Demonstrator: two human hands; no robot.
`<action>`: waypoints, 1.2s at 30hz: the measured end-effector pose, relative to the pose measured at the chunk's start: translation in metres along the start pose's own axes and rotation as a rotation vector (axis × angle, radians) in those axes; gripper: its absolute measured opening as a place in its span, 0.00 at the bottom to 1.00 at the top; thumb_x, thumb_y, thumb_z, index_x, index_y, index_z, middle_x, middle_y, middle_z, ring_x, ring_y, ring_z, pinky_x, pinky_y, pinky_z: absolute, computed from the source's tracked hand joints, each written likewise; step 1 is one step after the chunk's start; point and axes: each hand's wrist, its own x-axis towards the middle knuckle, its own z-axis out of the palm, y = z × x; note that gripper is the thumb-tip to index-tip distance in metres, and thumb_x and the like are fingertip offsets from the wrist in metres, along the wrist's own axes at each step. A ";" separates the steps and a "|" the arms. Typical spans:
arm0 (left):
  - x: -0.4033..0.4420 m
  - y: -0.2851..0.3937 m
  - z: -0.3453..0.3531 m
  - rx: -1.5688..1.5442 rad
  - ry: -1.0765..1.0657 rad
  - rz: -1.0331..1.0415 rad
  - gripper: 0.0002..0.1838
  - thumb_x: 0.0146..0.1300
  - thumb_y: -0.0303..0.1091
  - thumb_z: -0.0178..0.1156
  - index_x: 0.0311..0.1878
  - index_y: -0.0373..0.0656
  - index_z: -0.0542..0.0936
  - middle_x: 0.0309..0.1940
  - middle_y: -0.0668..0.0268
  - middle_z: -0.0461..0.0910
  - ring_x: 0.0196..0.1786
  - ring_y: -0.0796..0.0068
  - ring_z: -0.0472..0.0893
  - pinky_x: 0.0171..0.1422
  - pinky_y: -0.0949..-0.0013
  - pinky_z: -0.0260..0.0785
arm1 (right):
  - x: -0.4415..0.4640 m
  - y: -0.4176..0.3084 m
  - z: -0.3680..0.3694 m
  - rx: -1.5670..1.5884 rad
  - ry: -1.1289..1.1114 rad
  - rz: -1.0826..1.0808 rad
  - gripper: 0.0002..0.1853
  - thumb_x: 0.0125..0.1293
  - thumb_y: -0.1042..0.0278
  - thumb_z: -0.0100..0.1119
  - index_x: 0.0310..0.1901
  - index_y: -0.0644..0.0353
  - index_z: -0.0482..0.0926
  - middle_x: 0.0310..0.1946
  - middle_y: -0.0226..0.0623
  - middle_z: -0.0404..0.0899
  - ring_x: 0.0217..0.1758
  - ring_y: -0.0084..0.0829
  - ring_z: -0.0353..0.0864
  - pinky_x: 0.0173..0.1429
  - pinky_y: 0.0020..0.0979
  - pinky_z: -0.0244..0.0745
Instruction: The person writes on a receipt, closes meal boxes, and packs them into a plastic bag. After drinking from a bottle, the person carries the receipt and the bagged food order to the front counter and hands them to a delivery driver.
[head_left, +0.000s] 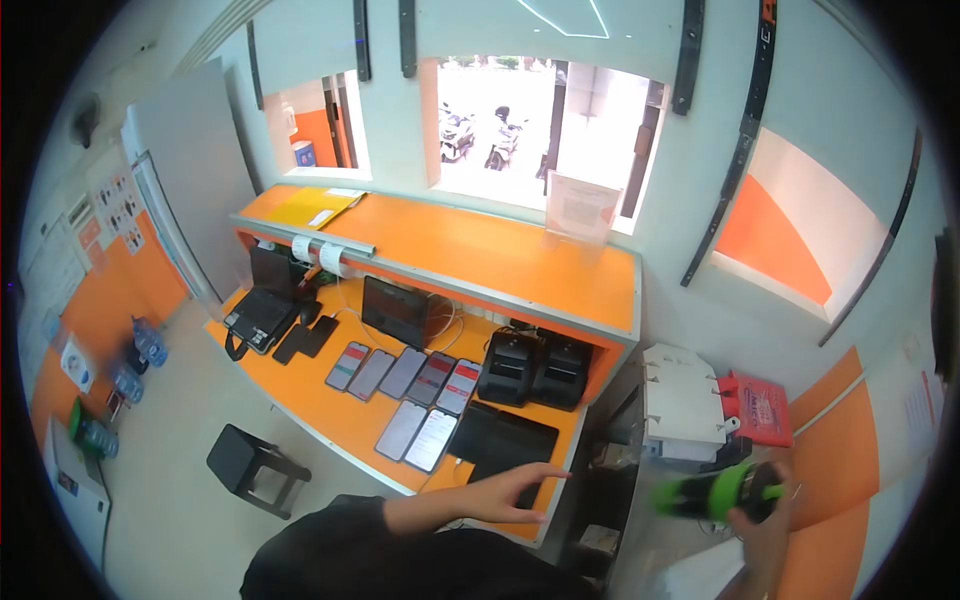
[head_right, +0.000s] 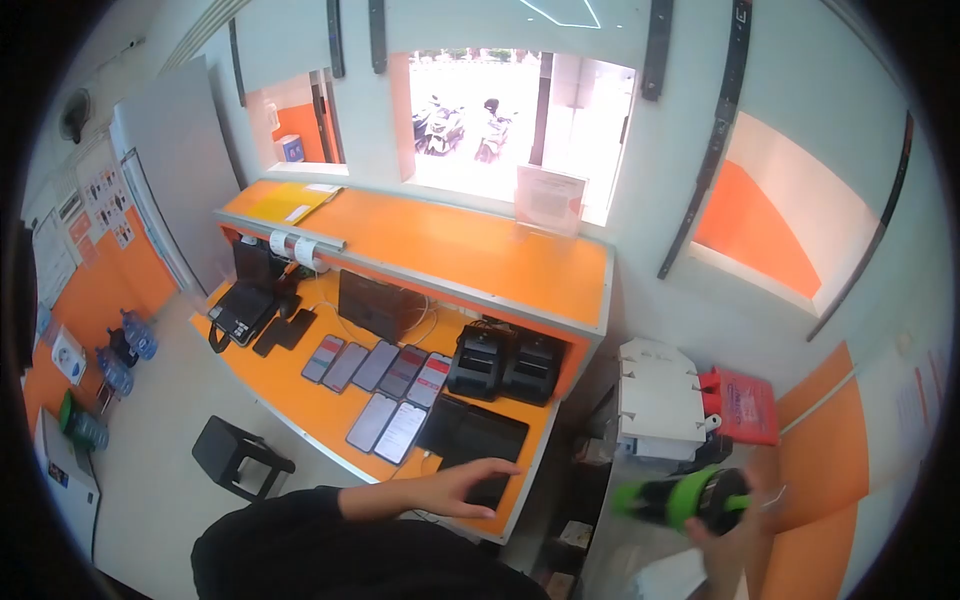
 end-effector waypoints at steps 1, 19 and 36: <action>0.004 0.006 0.005 0.076 -0.035 0.067 0.47 0.59 0.42 0.72 0.76 0.42 0.56 0.73 0.55 0.60 0.76 0.58 0.60 0.79 0.58 0.52 | -0.018 -0.004 0.020 0.022 -0.079 -0.109 0.49 0.37 0.61 0.81 0.64 0.64 0.65 0.54 0.42 0.72 0.57 0.37 0.75 0.61 0.37 0.71; -0.149 0.045 -0.028 0.531 0.391 -0.108 0.47 0.42 0.44 0.78 0.68 0.46 0.67 0.48 0.54 0.76 0.50 0.52 0.80 0.54 0.58 0.74 | -0.085 -0.155 0.265 -0.263 -0.332 -0.252 0.18 0.67 0.60 0.58 0.23 0.63 0.75 0.19 0.50 0.72 0.23 0.50 0.75 0.28 0.43 0.66; -0.196 0.075 -0.091 0.182 0.405 0.224 0.48 0.42 0.44 0.81 0.67 0.42 0.68 0.57 0.55 0.77 0.60 0.56 0.77 0.65 0.60 0.69 | -0.087 -0.173 0.238 0.495 -0.149 -0.601 0.22 0.63 0.49 0.68 0.40 0.58 0.71 0.30 0.36 0.73 0.32 0.34 0.74 0.39 0.31 0.70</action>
